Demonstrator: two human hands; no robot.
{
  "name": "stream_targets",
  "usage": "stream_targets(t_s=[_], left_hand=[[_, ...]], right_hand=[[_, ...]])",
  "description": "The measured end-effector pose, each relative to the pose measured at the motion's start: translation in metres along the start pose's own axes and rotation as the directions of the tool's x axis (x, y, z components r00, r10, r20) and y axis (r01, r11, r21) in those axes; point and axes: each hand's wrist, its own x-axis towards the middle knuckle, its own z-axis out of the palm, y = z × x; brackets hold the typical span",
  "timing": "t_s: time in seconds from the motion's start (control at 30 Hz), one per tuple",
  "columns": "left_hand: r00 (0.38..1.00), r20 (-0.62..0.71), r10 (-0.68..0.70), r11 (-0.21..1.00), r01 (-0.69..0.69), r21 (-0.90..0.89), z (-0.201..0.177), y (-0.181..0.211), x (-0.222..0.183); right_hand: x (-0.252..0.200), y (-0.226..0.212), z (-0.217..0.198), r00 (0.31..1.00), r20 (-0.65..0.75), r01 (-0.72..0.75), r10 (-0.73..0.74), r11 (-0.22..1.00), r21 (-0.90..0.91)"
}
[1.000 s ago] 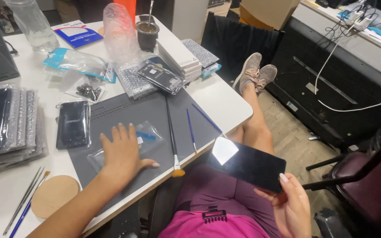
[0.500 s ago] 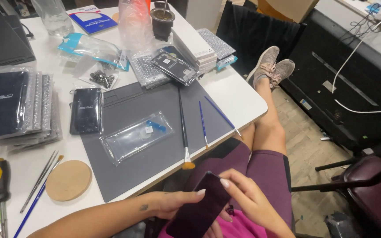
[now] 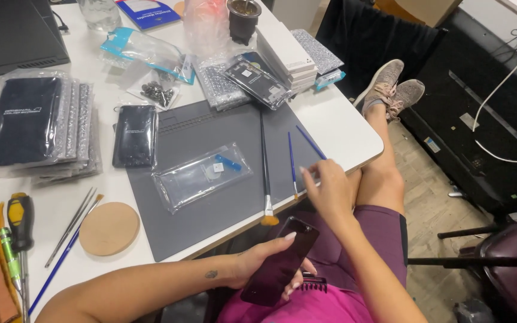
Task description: Cleaning the internal frame of a mobile phone using a small brush and then packaging it in a plastic sleeve.
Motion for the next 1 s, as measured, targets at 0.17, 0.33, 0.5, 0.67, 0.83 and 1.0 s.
stream_targets(t_s=[0.17, 0.33, 0.5, 0.67, 0.83, 1.0], left_hand=[[0.998, -0.011, 0.057, 0.998, -0.057, -0.015, 0.001, -0.001, 0.000], [0.998, 0.026, 0.050, 0.999, -0.050, -0.001, -0.004, -0.001, 0.002], [0.992, 0.080, 0.097, 0.994, -0.100, 0.042, -0.002, 0.000, 0.001], [0.992, 0.083, 0.095, 0.987, -0.105, 0.119, -0.003, 0.000, 0.000], [0.984, 0.108, 0.140, 0.972, -0.157, 0.173, 0.003, 0.000, -0.003], [0.978, 0.105, 0.182, 0.950, -0.202, 0.239, 0.009, 0.001, -0.006]], right_hand=[[-0.006, -0.033, 0.017, 0.952, 0.191, -0.217, 0.240, 0.967, -0.134], [0.002, -0.019, 0.023, 0.899, 0.251, -0.328, 0.359, 0.931, -0.158], [0.004, -0.012, 0.013, 0.889, 0.272, -0.391, 0.368, 0.920, 0.036], [0.006, -0.006, 0.016, 0.904, 0.229, -0.379, 0.360, 0.924, 0.045], [0.005, -0.003, 0.017, 0.898, 0.244, -0.393, 0.366, 0.917, 0.068], [0.002, -0.006, 0.018, 0.902, 0.262, -0.349, 0.343, 0.937, -0.022]])
